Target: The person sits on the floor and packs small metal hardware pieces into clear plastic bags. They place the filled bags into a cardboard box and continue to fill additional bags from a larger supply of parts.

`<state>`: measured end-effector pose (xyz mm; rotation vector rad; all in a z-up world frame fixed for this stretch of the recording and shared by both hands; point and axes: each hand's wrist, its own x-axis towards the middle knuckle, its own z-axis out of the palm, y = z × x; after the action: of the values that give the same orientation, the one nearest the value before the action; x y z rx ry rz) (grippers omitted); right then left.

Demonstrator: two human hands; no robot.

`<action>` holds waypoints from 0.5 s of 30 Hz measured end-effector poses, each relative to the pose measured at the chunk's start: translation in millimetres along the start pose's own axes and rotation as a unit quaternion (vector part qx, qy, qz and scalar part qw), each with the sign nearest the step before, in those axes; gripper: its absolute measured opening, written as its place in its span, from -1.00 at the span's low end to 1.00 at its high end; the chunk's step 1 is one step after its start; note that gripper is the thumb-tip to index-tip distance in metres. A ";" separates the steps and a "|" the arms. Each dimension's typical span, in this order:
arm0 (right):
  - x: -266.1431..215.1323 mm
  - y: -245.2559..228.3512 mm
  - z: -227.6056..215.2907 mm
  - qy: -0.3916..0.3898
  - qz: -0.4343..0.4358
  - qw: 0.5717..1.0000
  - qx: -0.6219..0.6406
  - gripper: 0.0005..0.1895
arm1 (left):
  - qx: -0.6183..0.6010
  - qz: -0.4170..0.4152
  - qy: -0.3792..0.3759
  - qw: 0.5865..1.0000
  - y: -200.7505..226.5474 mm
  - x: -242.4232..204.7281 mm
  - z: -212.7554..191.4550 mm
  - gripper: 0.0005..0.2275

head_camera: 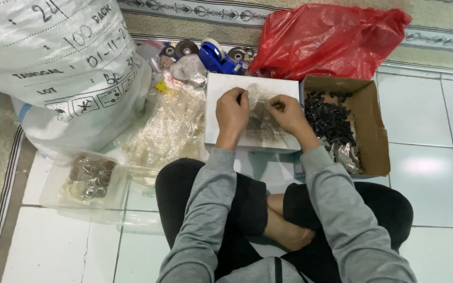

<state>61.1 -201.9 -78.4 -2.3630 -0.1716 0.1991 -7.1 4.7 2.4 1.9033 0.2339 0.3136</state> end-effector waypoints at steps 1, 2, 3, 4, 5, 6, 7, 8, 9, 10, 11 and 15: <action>-6.3 -20.9 -10.8 -0.001 0.002 1.000 0.000 -0.76 | 0.000 -0.001 -0.001 1.000 -2.3 1.0 1.3 -0.80; -12.5 -41.3 -22.3 -0.004 0.019 0.993 0.116 -0.75 | 0.008 0.003 0.000 1.000 -4.3 1.9 3.3 -0.80; -19.7 -60.9 -34.1 -0.005 0.037 0.972 0.232 -0.73 | 0.017 0.009 -0.001 1.000 -5.9 2.4 5.9 -0.80; -17.4 -77.7 -39.7 -0.003 0.040 0.972 0.233 -0.73 | 0.017 0.009 -0.005 1.000 -3.9 1.9 6.5 -0.80; -15.4 -94.2 -44.8 -0.023 0.052 0.978 0.201 -0.78 | 0.019 0.019 0.000 1.000 -1.8 1.3 6.4 -0.80; -13.5 -110.9 -50.5 -0.043 0.065 0.983 0.168 -0.82 | 0.021 0.029 0.005 0.999 0.8 0.6 6.3 -0.80; 2.0 -99.5 -37.7 -0.040 0.065 0.982 0.172 -0.82 | 0.024 0.033 0.002 0.999 0.3 1.7 7.1 -0.80; 17.5 -88.7 -24.6 -0.064 0.097 0.983 0.144 -0.83 | 0.022 0.038 0.005 0.999 -0.2 2.9 7.2 -0.80; 33.3 -78.3 -11.1 -0.091 0.129 0.981 0.114 -0.85 | 0.020 0.042 0.009 0.999 -1.0 3.7 7.2 -0.80; 39.5 -79.9 -9.4 -0.089 0.129 0.981 0.118 -0.85 | 0.022 0.044 0.007 0.999 1.8 2.6 6.4 -0.80; 46.5 -81.5 -8.1 -0.085 0.134 0.985 0.073 -0.86 | 0.005 0.052 0.008 0.999 4.6 1.6 5.9 -0.80; 48.3 -98.4 -12.9 -0.065 0.145 0.987 0.033 -0.84 | -0.031 0.068 0.014 0.997 9.7 -1.6 6.2 -0.81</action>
<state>104.5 -131.7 -5.1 -2.3011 0.1181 0.4929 -6.5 -4.7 9.3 1.8574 0.1122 0.4330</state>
